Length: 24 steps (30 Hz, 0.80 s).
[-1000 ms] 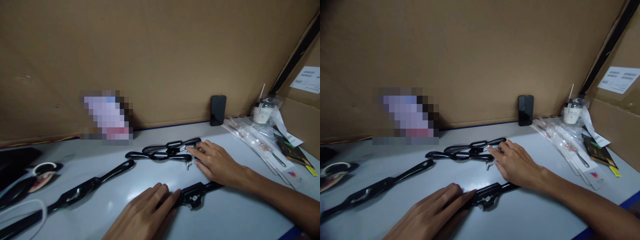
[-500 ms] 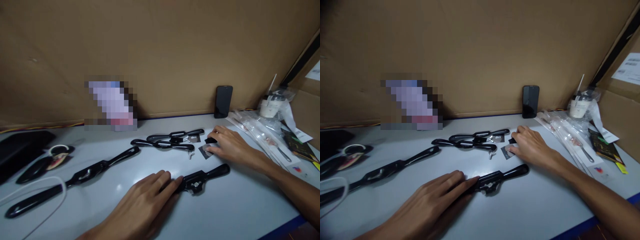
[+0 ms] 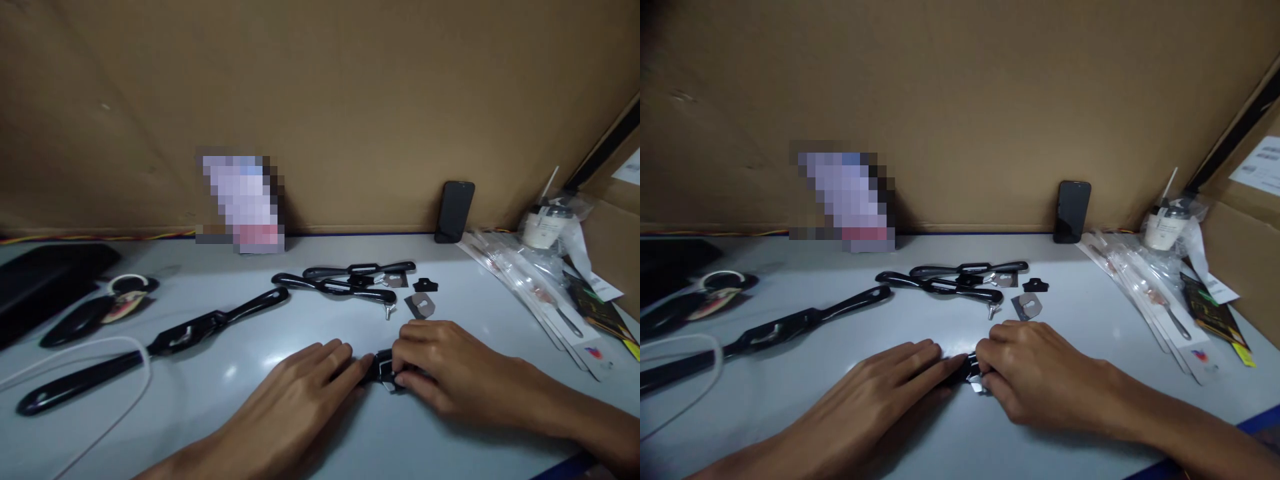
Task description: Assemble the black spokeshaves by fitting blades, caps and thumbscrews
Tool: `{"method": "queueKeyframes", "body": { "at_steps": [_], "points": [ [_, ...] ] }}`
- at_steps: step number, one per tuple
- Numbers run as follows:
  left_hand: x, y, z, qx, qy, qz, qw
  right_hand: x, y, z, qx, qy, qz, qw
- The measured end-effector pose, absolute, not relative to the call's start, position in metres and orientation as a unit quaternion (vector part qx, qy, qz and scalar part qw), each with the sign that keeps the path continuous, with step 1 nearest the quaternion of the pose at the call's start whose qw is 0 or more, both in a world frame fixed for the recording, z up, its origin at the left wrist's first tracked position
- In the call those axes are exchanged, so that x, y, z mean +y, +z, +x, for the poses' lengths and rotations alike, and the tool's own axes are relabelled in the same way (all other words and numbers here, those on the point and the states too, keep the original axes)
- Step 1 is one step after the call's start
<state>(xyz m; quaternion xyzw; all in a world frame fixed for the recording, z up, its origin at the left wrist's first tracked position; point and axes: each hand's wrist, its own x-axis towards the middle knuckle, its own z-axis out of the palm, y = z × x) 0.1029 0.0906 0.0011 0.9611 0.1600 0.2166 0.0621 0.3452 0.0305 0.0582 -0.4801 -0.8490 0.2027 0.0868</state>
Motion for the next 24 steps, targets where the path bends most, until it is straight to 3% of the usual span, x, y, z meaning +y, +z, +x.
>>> {"method": "queueKeyframes", "body": {
  "at_steps": [13, 24],
  "points": [
    [0.089, -0.002, 0.103, 0.158, 0.195, 0.965, 0.071, 0.03, 0.052, 0.349, -0.878, 0.19, -0.432, 0.085],
    [0.087, -0.001, 0.104, 0.157, 0.206, 0.964, 0.065, 0.016, 0.029, 0.337, -0.893, -0.024, -0.434, 0.115]
  ]
}}
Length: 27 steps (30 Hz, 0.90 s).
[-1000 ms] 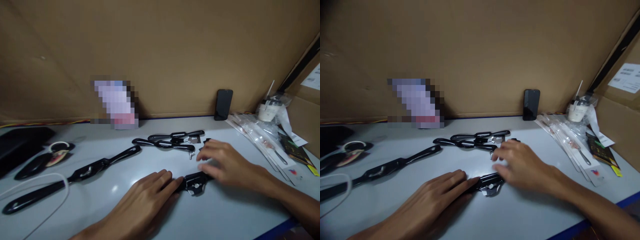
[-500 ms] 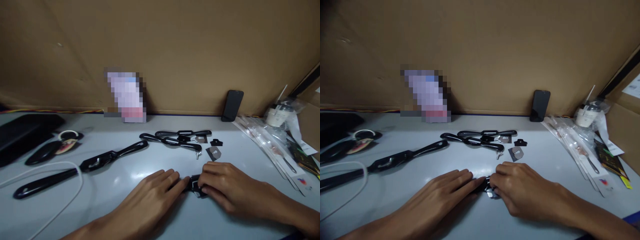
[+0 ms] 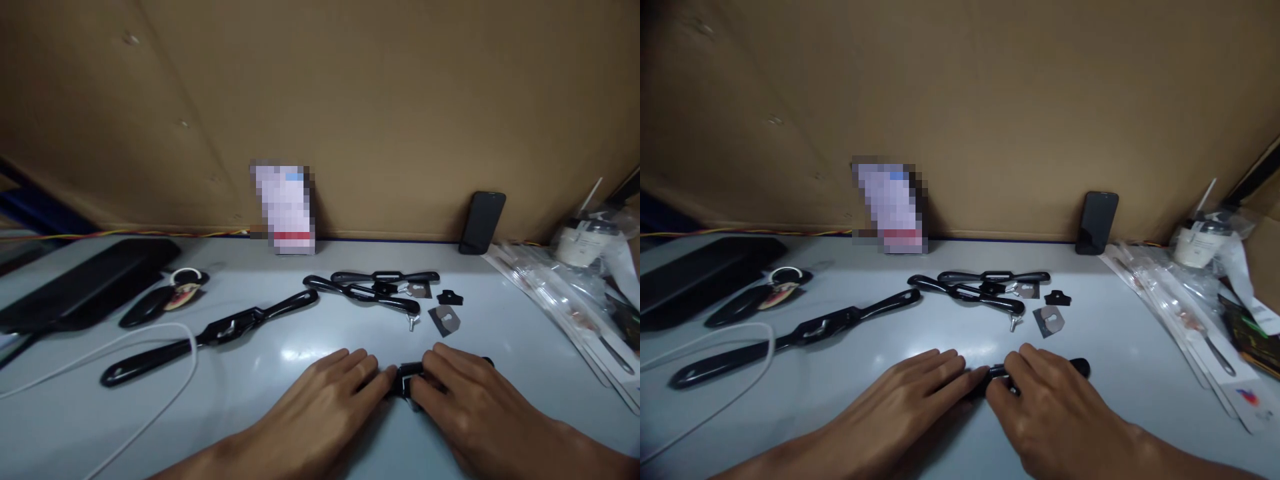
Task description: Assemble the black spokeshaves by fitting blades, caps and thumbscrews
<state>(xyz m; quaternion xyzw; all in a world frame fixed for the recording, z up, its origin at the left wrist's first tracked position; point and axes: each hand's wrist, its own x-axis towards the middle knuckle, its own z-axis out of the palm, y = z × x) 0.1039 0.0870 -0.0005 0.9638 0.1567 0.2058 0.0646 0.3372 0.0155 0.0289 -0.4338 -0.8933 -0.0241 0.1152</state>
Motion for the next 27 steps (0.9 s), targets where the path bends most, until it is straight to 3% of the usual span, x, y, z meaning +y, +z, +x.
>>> {"method": "queueKeyframes", "body": {
  "at_steps": [6, 10, 15, 19, 27],
  "points": [
    [0.084, -0.001, 0.104, 0.18, 0.177, 0.964, 0.088, 0.014, 0.023, 0.328, -0.877, 0.03, -0.47, 0.098],
    [0.082, 0.0, 0.103, 0.202, 0.198, 0.959, 0.014, 0.031, 0.036, 0.343, -0.839, 0.115, -0.504, 0.17],
    [0.086, 0.007, 0.103, 0.074, 0.216, 0.972, -0.054, 0.06, 0.043, 0.371, -0.819, -0.013, -0.519, 0.243],
    [0.085, 0.013, 0.107, 0.054, 0.193, 0.98, 0.003, 0.071, 0.026, 0.376, -0.836, 0.002, -0.493, 0.242],
    [0.085, 0.009, 0.11, 0.073, 0.212, 0.973, -0.05, 0.083, 0.003, 0.392, -0.805, 0.008, -0.523, 0.28]
  ]
}}
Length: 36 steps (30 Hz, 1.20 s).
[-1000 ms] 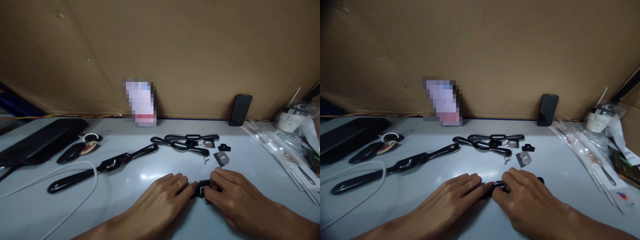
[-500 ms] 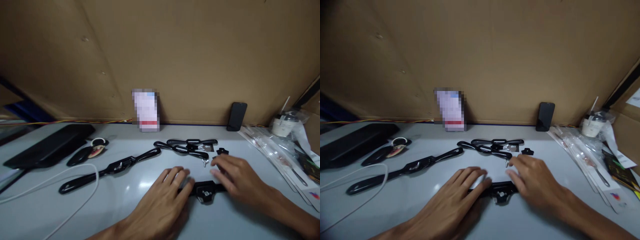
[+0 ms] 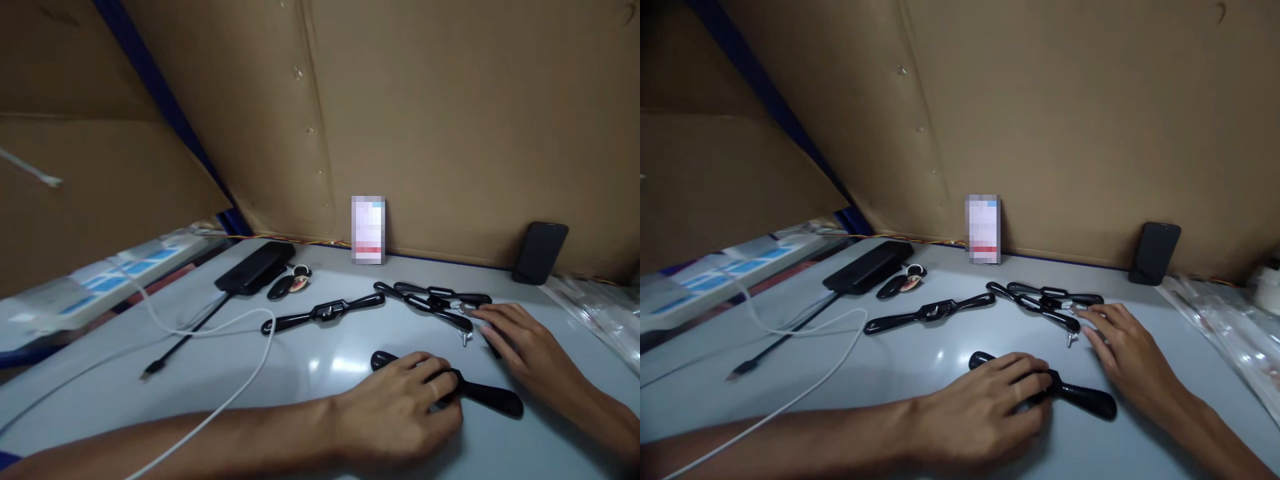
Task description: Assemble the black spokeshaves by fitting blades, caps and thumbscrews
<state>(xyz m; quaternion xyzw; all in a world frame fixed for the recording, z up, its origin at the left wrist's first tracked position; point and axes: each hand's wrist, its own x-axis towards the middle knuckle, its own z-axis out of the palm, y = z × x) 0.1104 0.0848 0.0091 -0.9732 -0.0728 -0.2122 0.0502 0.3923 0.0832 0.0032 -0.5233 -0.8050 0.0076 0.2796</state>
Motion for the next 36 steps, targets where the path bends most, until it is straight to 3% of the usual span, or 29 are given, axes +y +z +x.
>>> {"method": "queueKeyframes", "body": {
  "at_steps": [15, 25, 33, 36],
  "points": [
    [0.083, 0.005, 0.103, -0.087, -0.249, -0.965, 0.01, 0.093, 0.02, 0.406, -0.726, -0.085, -0.608, 0.31],
    [0.084, 0.009, 0.107, -0.085, -0.241, -0.967, 0.016, 0.091, 0.011, 0.401, -0.739, -0.059, -0.602, 0.298],
    [0.077, -0.004, 0.099, -0.14, -0.243, -0.951, 0.131, 0.078, 0.014, 0.381, -0.865, 0.062, -0.47, 0.167],
    [0.077, -0.009, 0.099, -0.203, -0.243, -0.933, 0.171, 0.078, 0.018, 0.379, -0.857, 0.032, -0.478, 0.191]
  ]
}}
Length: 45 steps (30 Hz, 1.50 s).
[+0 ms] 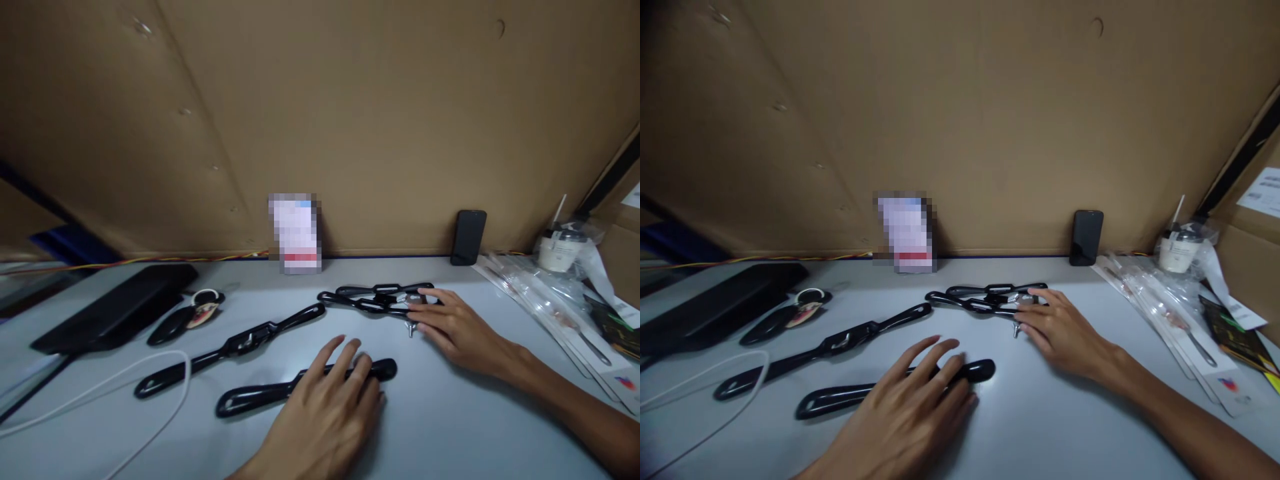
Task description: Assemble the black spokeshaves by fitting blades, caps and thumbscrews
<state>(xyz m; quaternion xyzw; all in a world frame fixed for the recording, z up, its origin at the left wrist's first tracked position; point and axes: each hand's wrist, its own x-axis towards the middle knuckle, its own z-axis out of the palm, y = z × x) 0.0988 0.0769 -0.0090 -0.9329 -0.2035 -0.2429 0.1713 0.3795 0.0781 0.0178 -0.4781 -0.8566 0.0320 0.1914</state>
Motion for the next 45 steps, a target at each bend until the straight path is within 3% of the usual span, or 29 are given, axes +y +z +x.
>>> {"method": "queueKeyframes", "body": {
  "at_steps": [7, 10, 18, 25, 34, 38, 45],
  "points": [
    [0.08, -0.006, 0.098, -0.124, -0.283, -0.939, 0.153, 0.087, 0.02, 0.395, -0.786, -0.034, -0.57, 0.236],
    [0.08, -0.005, 0.095, -0.089, -0.239, -0.959, 0.124, 0.087, 0.023, 0.397, -0.784, -0.035, -0.574, 0.232],
    [0.094, 0.0, 0.097, -0.282, -0.129, -0.937, 0.159, 0.083, 0.025, 0.391, -0.786, -0.039, -0.579, 0.212],
    [0.137, -0.003, 0.082, -0.332, -0.175, -0.914, 0.154, 0.068, 0.02, 0.371, -0.853, 0.004, -0.485, 0.193],
    [0.15, -0.008, 0.082, -0.211, -0.178, -0.957, 0.093, 0.07, 0.028, 0.379, -0.844, -0.023, -0.492, 0.21],
    [0.145, -0.007, 0.083, -0.18, -0.15, -0.972, 0.015, 0.071, 0.047, 0.388, -0.816, -0.062, -0.553, 0.158],
    [0.142, -0.005, 0.084, -0.174, -0.163, -0.971, -0.004, 0.059, 0.05, 0.37, -0.827, -0.012, -0.559, 0.052]
  ]
}}
